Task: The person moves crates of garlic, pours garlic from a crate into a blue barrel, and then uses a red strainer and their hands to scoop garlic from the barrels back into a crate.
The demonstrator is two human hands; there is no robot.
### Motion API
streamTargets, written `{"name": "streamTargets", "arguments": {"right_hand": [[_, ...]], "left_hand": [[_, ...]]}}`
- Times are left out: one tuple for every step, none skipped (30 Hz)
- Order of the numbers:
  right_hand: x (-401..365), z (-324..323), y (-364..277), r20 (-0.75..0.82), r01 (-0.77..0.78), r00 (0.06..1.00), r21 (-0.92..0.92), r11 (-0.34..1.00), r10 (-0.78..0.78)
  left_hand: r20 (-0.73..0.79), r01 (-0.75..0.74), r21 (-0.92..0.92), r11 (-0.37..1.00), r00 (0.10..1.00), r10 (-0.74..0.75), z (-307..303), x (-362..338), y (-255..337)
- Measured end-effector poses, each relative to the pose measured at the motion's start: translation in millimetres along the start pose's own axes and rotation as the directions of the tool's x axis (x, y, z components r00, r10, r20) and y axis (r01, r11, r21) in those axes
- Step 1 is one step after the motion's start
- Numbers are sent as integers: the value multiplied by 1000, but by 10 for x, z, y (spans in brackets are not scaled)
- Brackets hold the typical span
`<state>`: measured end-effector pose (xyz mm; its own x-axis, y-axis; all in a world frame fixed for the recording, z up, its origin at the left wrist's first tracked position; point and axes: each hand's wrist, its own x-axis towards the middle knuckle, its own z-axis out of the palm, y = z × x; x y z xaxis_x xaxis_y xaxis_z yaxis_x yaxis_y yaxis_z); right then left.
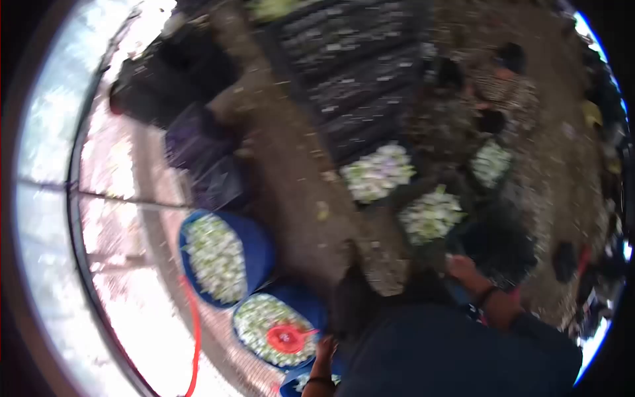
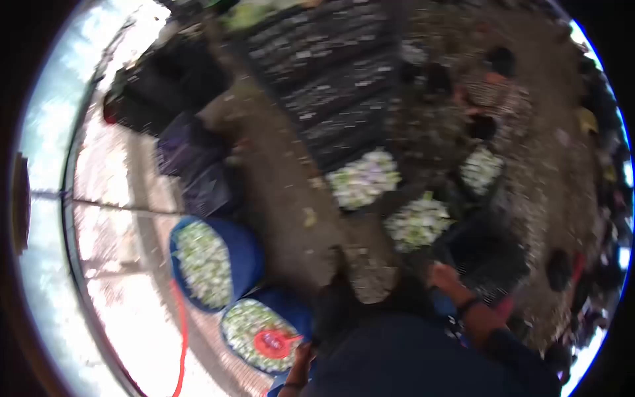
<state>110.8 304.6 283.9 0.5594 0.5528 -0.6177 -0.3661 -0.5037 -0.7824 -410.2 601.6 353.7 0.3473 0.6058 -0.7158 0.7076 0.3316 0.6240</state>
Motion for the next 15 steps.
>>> {"name": "streamTargets", "arguments": {"right_hand": [[146, -123, 41, 232, -37, 969, 470, 882, -82], [103, -114, -197, 209, -67, 976, 537, 841, -56], [10, -42, -465, 97, -79, 994, 411, 908, 43], [-26, 6, -741, -7, -122, 992, 280, 952, 129], [-134, 17, -889, -22, -114, 992, 285, 952, 126], [-188, -26, -917, 7, -163, 986, 160, 974, 164], [-255, -114, -888, 33, -215, 976, 31, 976, 214], [-300, -219, -668, 34, -207, 978, 25, 978, 206], [-351, -382, -224, 37, -221, 975, 33, 975, 220], [-397, -603, 310, 30, -111, 993, -145, 983, 117], [-430, -813, 603, 46, 9, 999, -319, 948, 6], [-580, -985, 565, 8, -127, 990, -402, 907, 142], [-724, -1165, 603, -44, -260, 961, -477, 840, 272], [-817, -1301, 649, -41, -262, 960, -473, 841, 276], [-921, -1403, 711, -108, -281, 958, -535, 797, 265]], "left_hand": [[144, 210, 14, 978, 967, -210, 76, -193, -23], [202, 198, 28, 980, 959, -200, 128, -203, -61], [227, 197, 33, 980, 953, -199, 270, -88, -250], [231, 203, 33, 979, 951, -205, 471, 201, -354], [231, 201, 33, 979, 951, -203, 508, 87, -425], [222, 203, 39, 978, 953, -206, 526, -9, -542], [212, 212, 46, 976, 953, -217, 541, -152, -657], [202, 228, 52, 972, 951, -234, 553, -357, -786], [191, 247, 56, 967, 949, -253, 561, -606, -752], [175, 262, 56, 963, 947, -268, 554, -856, -693], [157, 273, 50, 961, 948, -278, 548, -1061, -681], [138, 282, 43, 958, 948, -286, 543, -1246, -626], [122, 291, 38, 956, 948, -293, 515, -1410, -646], [107, 301, 35, 953, 947, -303, 469, -1586, -668], [94, 310, 34, 950, 945, -312, 408, -1739, -674]]}}
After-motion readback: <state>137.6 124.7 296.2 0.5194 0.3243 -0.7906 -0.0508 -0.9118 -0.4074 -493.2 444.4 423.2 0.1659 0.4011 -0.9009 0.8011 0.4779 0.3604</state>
